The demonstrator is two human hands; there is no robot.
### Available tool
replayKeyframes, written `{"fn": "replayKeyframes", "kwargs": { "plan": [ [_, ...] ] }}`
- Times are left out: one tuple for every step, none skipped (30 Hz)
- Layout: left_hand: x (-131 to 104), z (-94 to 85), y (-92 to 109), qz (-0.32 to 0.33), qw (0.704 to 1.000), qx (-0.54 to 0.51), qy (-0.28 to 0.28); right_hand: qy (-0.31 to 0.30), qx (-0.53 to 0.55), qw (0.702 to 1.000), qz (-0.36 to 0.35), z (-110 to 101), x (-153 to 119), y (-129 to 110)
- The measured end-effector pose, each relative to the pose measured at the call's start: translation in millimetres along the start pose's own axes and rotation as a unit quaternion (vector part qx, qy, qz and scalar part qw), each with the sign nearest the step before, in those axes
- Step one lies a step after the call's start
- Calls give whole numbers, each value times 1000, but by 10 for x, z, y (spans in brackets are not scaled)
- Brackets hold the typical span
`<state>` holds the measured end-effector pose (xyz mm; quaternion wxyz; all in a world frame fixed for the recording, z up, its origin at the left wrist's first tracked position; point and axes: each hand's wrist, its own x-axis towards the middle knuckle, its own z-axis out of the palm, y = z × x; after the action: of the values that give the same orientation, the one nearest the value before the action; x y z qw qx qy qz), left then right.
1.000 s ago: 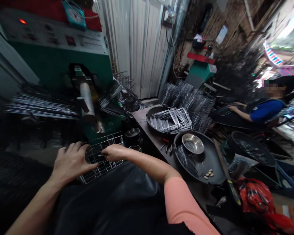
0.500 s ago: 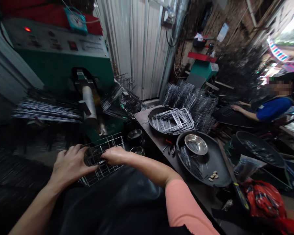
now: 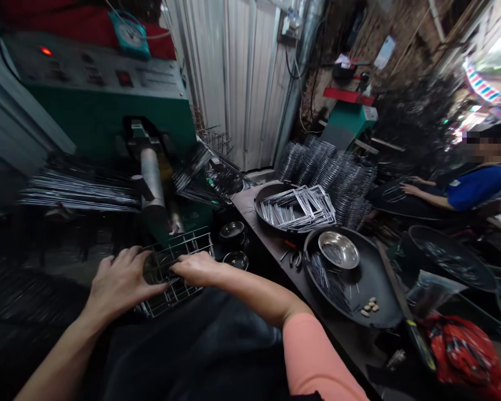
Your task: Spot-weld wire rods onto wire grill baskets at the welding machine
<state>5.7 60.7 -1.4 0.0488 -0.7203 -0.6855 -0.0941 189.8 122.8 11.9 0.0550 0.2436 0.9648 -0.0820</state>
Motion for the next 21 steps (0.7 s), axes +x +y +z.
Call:
{"fn": "replayKeyframes", "kwargs": {
  "plan": [
    [10,-1,18,0,1000,0,-3,-1,1,1000,-3,2,5,7],
    [19,1,34,-1,1000,0,-4,-4,2,1000,-5,7,8,12],
    [27,5,46,0,1000,-2,-4,-7,4,1000,-6,13,9,15],
    [33,10,54,2,1000,-4,-3,-10,5,1000,-5,19,7,17],
    [38,18,59,3,1000,-6,-1,-12,7,1000,-4,27,3,18],
    [42,25,61,5,1000,-8,3,-13,8,1000,-3,35,-3,19],
    [44,32,62,7,1000,-9,7,-12,10,1000,-1,43,-10,19],
    [46,38,63,9,1000,-8,10,-9,12,1000,1,52,-17,20],
    [47,42,64,10,1000,-5,13,-5,13,1000,3,61,-24,20],
    [47,43,66,10,1000,-1,15,1,13,1000,6,70,-30,19],
    [48,42,70,9,1000,3,16,8,14,1000,10,79,-35,19],
    [49,40,73,10,1000,9,16,15,13,1000,14,86,-39,18],
    [51,37,76,11,1000,14,16,20,13,1000,17,91,-42,18],
    [54,35,77,12,1000,17,15,24,12,999,19,94,-43,18],
    [59,34,76,14,1000,18,15,26,12,999,20,96,-44,19],
    [66,36,71,17,1000,17,14,27,11,999,20,95,-42,21],
    [76,39,62,20,1000,16,14,28,12,999,19,95,-39,25],
    [89,45,50,21,1000,14,14,31,13,999,19,94,-33,30],
    [104,53,36,21,1000,12,14,36,13,999,19,94,-25,37],
    [121,62,20,21,1000,12,14,40,13,999,20,96,-13,46],
    [140,71,3,20,1000,11,15,43,12,999,22,100,2,57]
  ]
}}
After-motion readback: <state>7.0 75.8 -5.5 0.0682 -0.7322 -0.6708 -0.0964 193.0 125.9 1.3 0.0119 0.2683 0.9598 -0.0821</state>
